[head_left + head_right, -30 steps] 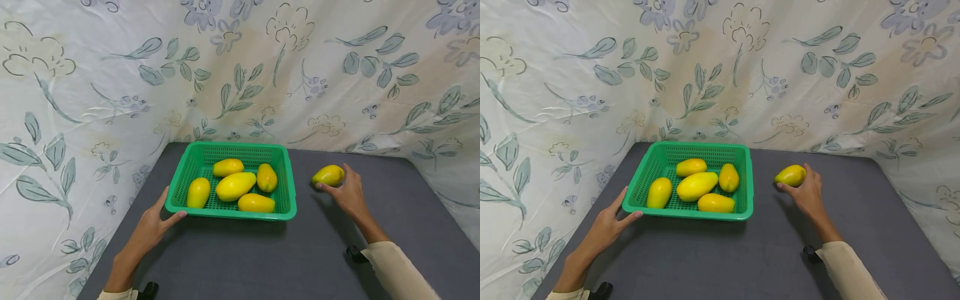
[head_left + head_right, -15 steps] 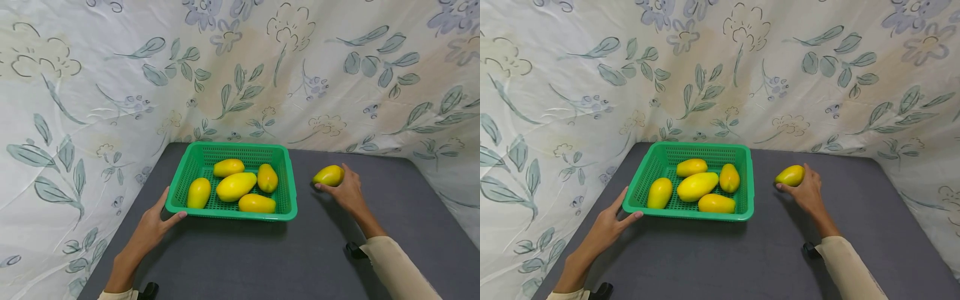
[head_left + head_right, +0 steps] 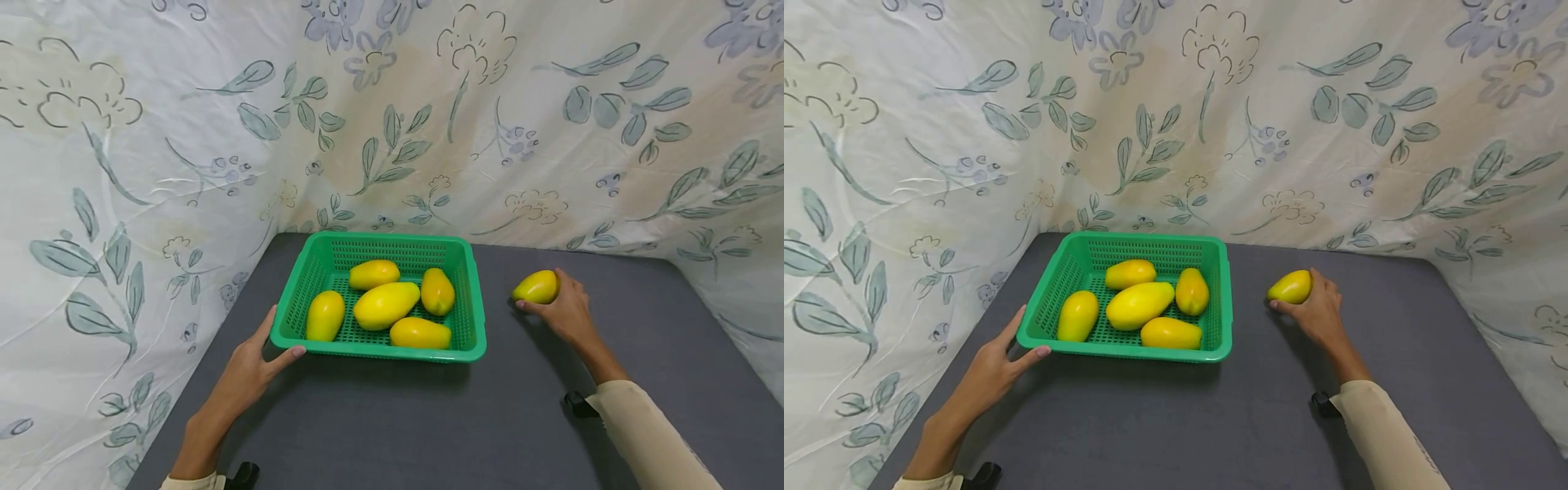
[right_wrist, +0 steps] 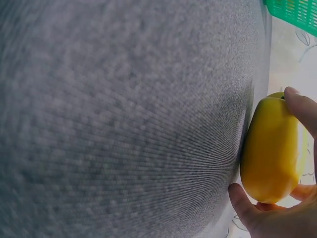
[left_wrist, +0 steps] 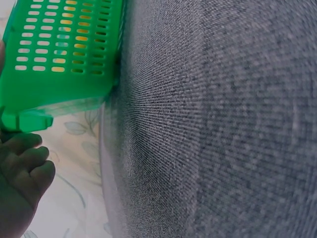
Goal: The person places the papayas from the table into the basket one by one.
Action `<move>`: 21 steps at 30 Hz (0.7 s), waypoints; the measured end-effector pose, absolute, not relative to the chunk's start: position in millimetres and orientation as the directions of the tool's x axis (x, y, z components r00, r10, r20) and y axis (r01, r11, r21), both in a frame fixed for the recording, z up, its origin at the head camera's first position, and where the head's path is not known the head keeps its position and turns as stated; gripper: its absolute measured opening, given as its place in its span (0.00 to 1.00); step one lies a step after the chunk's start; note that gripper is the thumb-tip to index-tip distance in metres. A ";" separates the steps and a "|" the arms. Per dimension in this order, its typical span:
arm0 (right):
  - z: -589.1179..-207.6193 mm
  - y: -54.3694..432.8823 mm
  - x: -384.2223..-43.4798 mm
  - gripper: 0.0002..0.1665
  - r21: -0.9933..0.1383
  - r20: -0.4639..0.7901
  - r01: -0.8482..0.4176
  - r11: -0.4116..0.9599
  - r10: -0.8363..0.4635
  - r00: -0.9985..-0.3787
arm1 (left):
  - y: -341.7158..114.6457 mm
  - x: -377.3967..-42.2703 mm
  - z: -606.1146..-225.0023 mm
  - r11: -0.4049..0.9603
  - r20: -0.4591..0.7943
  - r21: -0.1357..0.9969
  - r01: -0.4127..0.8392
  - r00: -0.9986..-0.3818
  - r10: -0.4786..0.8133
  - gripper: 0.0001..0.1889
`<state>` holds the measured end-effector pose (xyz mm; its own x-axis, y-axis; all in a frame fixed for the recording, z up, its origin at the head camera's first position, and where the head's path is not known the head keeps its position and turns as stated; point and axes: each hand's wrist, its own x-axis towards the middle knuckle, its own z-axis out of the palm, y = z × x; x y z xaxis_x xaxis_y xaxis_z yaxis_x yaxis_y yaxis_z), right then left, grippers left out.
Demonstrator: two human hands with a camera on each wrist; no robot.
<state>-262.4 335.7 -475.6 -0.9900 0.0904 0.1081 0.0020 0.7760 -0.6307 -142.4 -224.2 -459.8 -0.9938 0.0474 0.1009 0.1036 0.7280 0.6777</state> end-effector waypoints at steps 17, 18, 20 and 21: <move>-473.8 332.9 -255.3 0.63 -0.642 0.135 -0.007 0.766 0.104 -0.985 | -224.9 -141.8 -461.6 0.730 0.115 0.673 0.120 -0.992 0.057 0.53; -473.7 332.6 -254.9 0.63 -0.643 0.141 -0.010 0.766 0.105 -0.984 | -225.1 -141.8 -461.5 0.731 0.116 0.672 0.121 -0.992 0.058 0.53; -472.8 332.0 -253.6 0.63 -0.646 0.153 -0.018 0.763 0.106 -0.982 | -225.2 -141.8 -461.3 0.732 0.117 0.671 0.122 -0.991 0.058 0.53; -472.0 331.6 -252.6 0.63 -0.648 0.157 -0.020 0.762 0.108 -0.982 | -225.3 -141.8 -461.3 0.731 0.117 0.671 0.123 -0.991 0.060 0.53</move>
<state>-252.6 331.6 -472.0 -0.9816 0.1082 0.1574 -0.0199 0.7617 -0.6476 -141.8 -225.3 -461.3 -0.9913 0.0597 0.1173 0.1234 0.7311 0.6711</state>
